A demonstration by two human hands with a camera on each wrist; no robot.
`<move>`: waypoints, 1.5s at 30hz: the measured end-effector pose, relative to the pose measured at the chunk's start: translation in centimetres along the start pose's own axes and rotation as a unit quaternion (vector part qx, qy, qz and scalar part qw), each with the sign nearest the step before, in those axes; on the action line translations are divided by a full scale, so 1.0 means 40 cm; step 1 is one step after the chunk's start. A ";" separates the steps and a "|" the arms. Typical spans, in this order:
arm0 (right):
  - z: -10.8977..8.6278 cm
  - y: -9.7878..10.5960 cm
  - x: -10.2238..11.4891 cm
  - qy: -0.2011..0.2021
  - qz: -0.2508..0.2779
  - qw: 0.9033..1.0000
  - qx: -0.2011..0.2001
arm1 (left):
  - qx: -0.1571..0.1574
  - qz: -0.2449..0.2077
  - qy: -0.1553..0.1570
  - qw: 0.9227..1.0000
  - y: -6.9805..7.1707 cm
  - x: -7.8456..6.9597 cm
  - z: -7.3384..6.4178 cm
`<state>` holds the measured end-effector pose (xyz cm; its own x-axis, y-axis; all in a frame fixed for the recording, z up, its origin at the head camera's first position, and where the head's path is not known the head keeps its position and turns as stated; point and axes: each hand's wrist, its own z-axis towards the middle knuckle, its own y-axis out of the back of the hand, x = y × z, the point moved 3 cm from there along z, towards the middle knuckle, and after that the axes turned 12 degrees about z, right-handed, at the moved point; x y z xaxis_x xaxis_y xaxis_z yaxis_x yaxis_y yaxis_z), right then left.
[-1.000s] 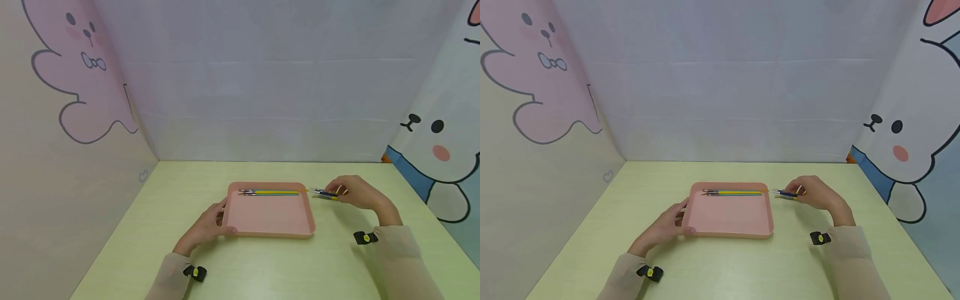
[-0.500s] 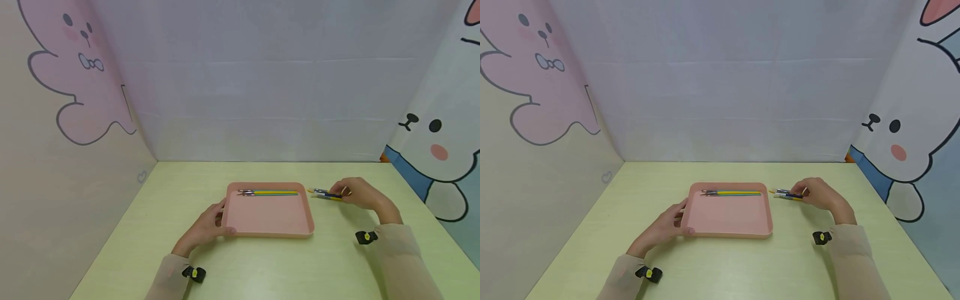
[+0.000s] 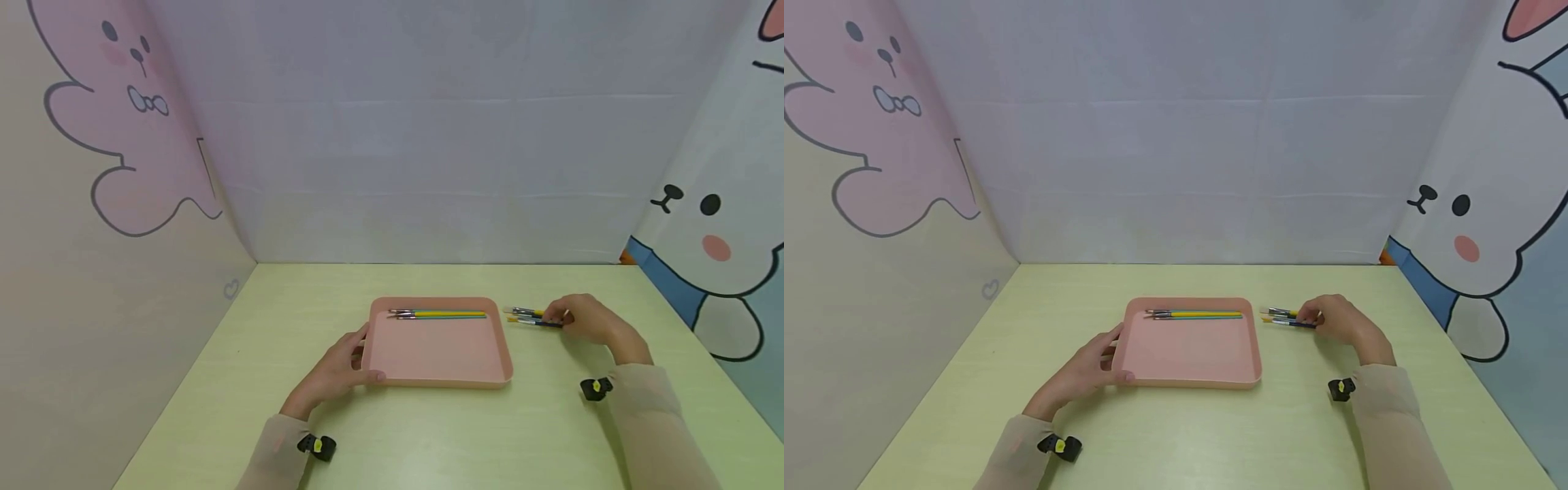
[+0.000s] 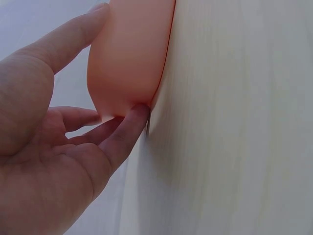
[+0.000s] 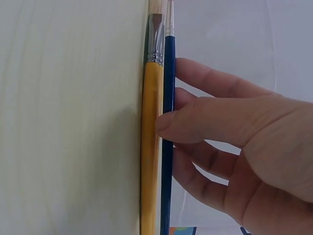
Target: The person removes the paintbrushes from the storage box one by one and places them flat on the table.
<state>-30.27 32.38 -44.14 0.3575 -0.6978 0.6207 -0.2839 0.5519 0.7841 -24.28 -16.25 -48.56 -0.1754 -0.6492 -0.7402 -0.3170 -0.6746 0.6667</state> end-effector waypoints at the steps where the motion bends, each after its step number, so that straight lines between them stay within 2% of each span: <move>1: 0.001 -0.001 -0.003 0.000 -0.002 1.000 0.000 | 0.000 0.000 0.000 1.000 0.000 0.000 0.000; 18: 0.005 -0.010 -0.020 -0.011 -0.014 1.000 -0.007 | -0.002 0.004 0.006 1.000 0.001 0.006 0.005; 28: 0.009 -0.013 -0.029 -0.028 -0.009 1.000 -0.007 | 0.000 0.005 -0.001 1.000 0.002 0.003 0.005; 36: 0.011 -0.016 -0.034 -0.044 -0.010 0.999 -0.011 | 0.000 0.008 0.004 1.000 0.000 0.004 0.006; 45: 0.009 -0.008 -0.018 -0.028 -0.010 0.999 -0.018 | 0.001 0.004 -0.001 1.000 -0.002 0.005 0.003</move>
<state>-30.77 32.54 -44.82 0.3119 -0.7330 0.6045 -0.2443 0.5530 0.7966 -24.40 -16.29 -48.76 -0.1796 -0.6545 -0.7344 -0.3165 -0.6684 0.6731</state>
